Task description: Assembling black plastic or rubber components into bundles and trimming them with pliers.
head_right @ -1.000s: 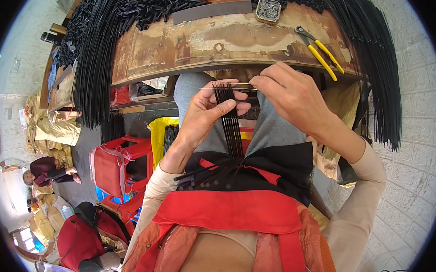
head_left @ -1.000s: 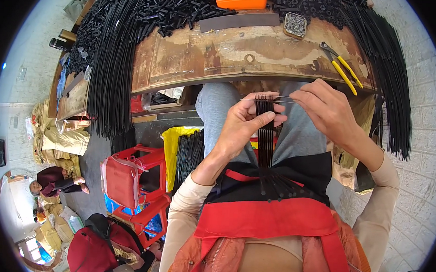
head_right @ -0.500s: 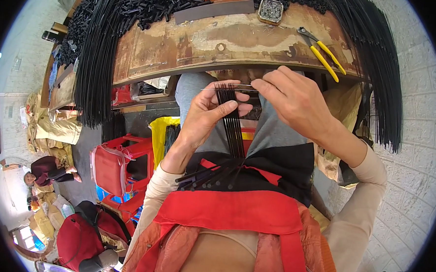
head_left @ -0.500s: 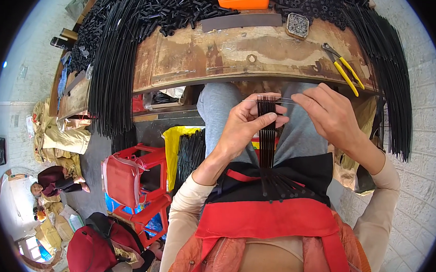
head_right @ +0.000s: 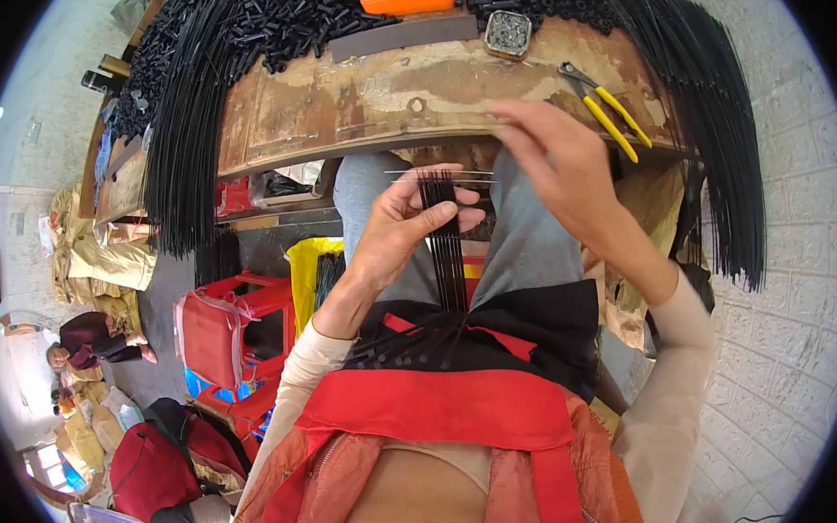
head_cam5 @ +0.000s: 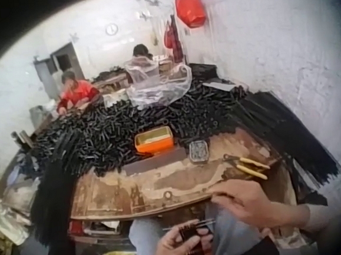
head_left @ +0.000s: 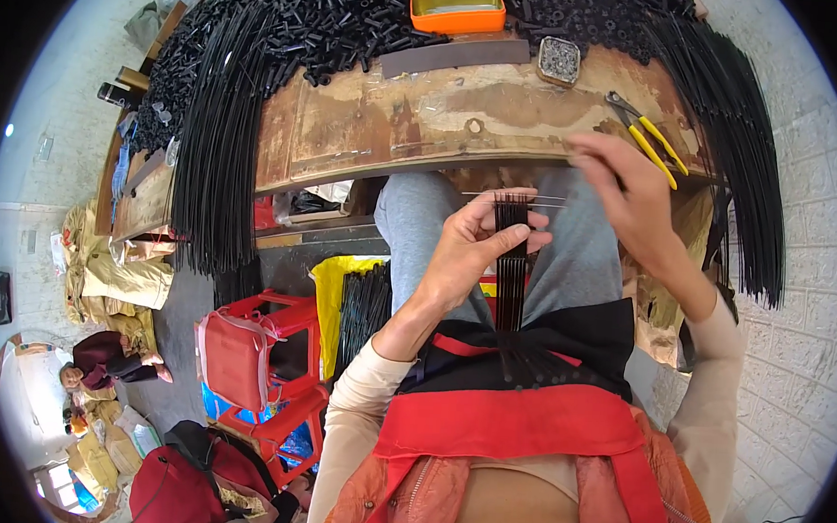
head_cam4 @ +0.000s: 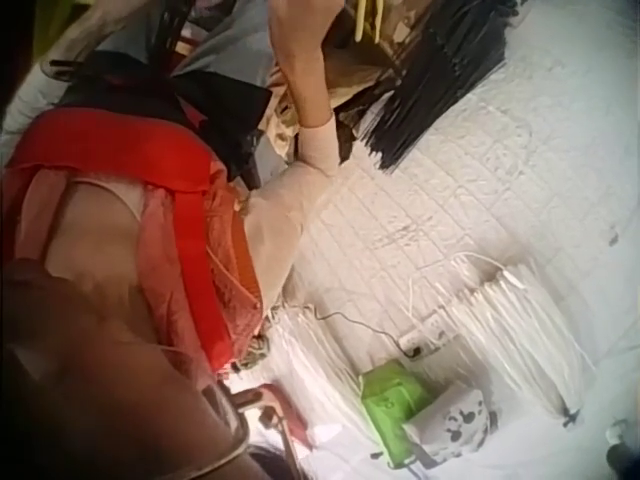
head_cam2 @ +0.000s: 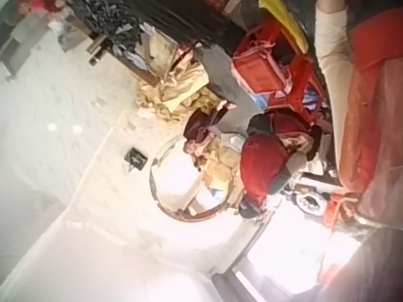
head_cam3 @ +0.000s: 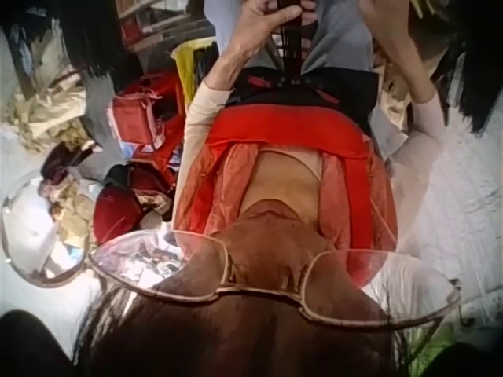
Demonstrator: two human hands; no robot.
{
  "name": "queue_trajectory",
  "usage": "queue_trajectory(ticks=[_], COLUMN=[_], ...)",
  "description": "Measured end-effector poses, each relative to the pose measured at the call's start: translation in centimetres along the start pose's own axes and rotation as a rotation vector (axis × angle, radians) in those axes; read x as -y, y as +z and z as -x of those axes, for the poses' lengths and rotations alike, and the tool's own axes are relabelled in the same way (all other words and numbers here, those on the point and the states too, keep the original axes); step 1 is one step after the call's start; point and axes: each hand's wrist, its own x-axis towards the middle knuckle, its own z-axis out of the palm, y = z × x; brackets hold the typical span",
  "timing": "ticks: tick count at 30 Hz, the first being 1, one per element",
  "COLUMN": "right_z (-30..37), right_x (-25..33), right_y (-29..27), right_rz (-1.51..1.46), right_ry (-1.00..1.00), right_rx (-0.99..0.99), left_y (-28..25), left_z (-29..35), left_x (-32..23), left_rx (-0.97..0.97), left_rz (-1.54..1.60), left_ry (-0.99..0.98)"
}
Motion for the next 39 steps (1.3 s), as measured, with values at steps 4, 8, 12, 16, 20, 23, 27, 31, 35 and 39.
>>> queue_trajectory(ticks=[4, 8, 12, 16, 20, 23, 27, 31, 35, 39], right_z=[5.4, 9.0, 8.9, 8.5, 7.4, 7.1, 7.4, 6.8, 6.7, 6.8], right_x=[-1.5, 1.5, 1.8, 1.4, 0.0, 0.2, 0.6, 0.7, 0.8, 1.0], right_y=[-0.4, 5.0, 7.6, 7.6, 7.7, 8.3, 8.7, 8.2, 8.0, 7.6], right_rz=[-0.62, -0.794, -0.755, -0.862, -0.941, -0.972, -0.964, -0.995, -1.004, -1.031], right_ry=[0.699, 0.726, 0.66, 0.771, 0.811, 0.782, 0.77, 0.819, 0.796, 0.774], right_rx=[0.419, 0.39, 0.198, 0.173, 0.251, 0.251, 0.24, 0.226, 0.201, 0.191], left_y=[0.2, 0.0, -0.1, -5.0, -16.4, -21.6, -25.2, -24.1, -21.7, -20.1], left_z=[-0.5, -0.1, 0.4, 1.9, -0.7, -3.9, -8.4, -13.5, -15.9, -17.5], left_x=[-0.1, 0.4, -0.1, -4.5, -10.7, -14.9, -17.6, -18.8, -19.3, -19.2], left_rx=[0.009, 0.045, 0.091, 0.186, -0.272, -0.827, -0.954, -0.903, -0.875, -0.941], left_rz=[-0.083, -0.06, -0.187, -0.471, -0.792, -1.306, -1.55, -1.632, -1.762, -1.773], left_ry=[0.069, 0.078, 0.033, -0.01, 0.178, 0.432, 0.691, 0.44, 0.181, -0.066])
